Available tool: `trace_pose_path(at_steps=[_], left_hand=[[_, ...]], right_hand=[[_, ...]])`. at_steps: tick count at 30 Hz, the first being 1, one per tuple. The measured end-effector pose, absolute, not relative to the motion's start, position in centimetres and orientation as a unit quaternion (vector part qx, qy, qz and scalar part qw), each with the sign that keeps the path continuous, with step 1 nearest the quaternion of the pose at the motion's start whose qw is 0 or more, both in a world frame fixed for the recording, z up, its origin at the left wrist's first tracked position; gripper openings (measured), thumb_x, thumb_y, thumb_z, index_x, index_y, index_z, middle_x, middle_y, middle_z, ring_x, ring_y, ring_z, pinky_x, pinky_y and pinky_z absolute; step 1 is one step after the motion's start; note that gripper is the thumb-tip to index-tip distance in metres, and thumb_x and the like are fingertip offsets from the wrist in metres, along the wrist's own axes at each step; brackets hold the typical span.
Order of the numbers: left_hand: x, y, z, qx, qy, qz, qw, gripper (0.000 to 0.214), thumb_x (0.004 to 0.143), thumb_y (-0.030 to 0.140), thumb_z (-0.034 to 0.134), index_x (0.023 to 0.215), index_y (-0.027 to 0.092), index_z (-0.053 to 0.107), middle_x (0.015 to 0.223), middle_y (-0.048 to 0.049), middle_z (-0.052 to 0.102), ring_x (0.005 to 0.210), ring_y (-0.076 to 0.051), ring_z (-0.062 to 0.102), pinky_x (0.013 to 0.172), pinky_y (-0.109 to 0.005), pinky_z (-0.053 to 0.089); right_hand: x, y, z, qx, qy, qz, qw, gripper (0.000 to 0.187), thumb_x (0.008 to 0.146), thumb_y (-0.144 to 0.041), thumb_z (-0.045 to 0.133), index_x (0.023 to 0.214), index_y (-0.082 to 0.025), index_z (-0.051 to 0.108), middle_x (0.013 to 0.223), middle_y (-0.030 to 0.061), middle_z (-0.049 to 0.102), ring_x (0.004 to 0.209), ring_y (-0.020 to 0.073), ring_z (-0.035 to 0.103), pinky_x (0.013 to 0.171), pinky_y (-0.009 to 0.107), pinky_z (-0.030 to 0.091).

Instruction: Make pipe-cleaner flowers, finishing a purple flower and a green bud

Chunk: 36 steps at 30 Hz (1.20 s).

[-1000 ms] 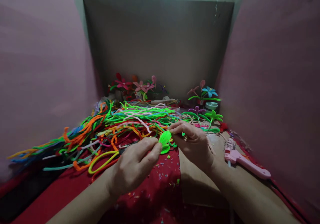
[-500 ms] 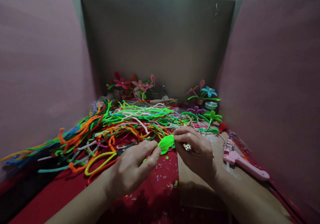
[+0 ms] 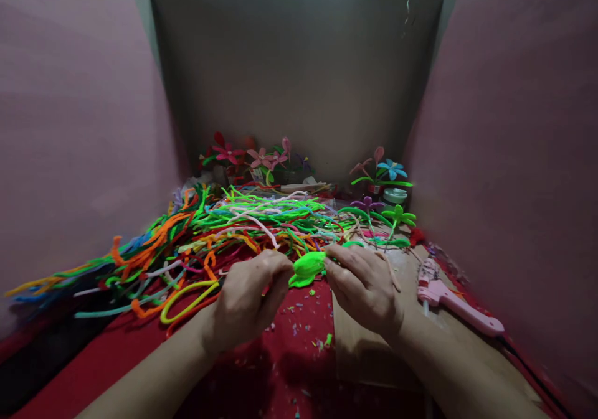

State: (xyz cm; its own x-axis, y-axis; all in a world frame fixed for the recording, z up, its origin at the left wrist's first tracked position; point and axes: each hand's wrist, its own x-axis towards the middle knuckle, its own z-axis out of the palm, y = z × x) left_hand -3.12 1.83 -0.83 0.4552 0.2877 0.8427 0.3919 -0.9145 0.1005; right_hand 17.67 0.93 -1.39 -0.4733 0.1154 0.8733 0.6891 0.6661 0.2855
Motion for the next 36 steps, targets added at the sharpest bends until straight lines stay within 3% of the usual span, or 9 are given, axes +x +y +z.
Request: trace_pose_path(at_steps=[9, 13, 20, 32, 36], left_hand=[[-2.7, 1.5, -0.3, -0.821, -0.254, -0.508, -0.064, 0.016, 0.079, 0.004, 0.053, 0.087, 0.017, 0.057, 0.077, -0.0022, 0.058, 0.073, -0.012, 0.054, 0.066, -0.023, 0.045], [-2.4, 1.7, -0.2, -0.759, -0.333, -0.527, -0.187, 0.006, 0.081, 0.015, 0.055, 0.079, 0.017, 0.06, 0.077, -0.0014, 0.057, 0.07, -0.012, 0.054, 0.065, -0.023, 0.046], [-2.3, 2.5, 0.0, -0.639, -0.393, -0.525, -0.402, 0.009, 0.074, 0.024, 0.064, 0.078, 0.016, 0.061, 0.074, 0.0005, 0.058, 0.067, -0.011, 0.054, 0.063, -0.021, 0.046], [-3.4, 3.6, 1.6, -0.716, -0.449, -0.307, -0.438, 0.009, 0.072, 0.022, 0.061, 0.071, 0.013, 0.061, 0.058, 0.0032, 0.051, 0.051, -0.007, 0.042, 0.048, -0.02, 0.029], [-3.9, 4.2, 1.3, -0.687, -0.444, -0.349, -0.457, 0.009, 0.071, 0.023, 0.063, 0.073, 0.014, 0.062, 0.057, 0.0025, 0.053, 0.05, -0.007, 0.042, 0.048, -0.021, 0.03]], right_hand=[[17.3, 0.5, -0.8, -0.241, -0.804, -0.321, 0.439, 0.016, 0.084, -0.008, 0.047, 0.09, -0.016, 0.058, 0.085, 0.0106, 0.07, 0.067, 0.0162, 0.057, 0.059, 0.029, 0.045], [17.4, 0.8, -1.1, -0.239, -0.808, -0.315, 0.437, 0.015, 0.083, -0.006, 0.048, 0.09, -0.016, 0.057, 0.087, 0.011, 0.07, 0.068, 0.0162, 0.057, 0.06, 0.03, 0.046], [17.6, 1.3, -1.8, -0.24, -0.809, -0.324, 0.427, 0.013, 0.083, -0.008, 0.051, 0.091, -0.018, 0.056, 0.09, 0.0083, 0.069, 0.072, 0.0152, 0.059, 0.064, 0.029, 0.048], [18.6, 2.7, -2.4, -0.292, -0.801, -0.303, 0.425, 0.013, 0.08, -0.006, 0.052, 0.083, -0.018, 0.056, 0.088, 0.0075, 0.067, 0.078, 0.0152, 0.059, 0.07, 0.028, 0.048], [18.5, 2.6, -2.5, -0.278, -0.801, -0.303, 0.435, 0.014, 0.078, -0.004, 0.053, 0.083, -0.017, 0.057, 0.088, 0.0081, 0.067, 0.08, 0.0156, 0.059, 0.071, 0.028, 0.049]])
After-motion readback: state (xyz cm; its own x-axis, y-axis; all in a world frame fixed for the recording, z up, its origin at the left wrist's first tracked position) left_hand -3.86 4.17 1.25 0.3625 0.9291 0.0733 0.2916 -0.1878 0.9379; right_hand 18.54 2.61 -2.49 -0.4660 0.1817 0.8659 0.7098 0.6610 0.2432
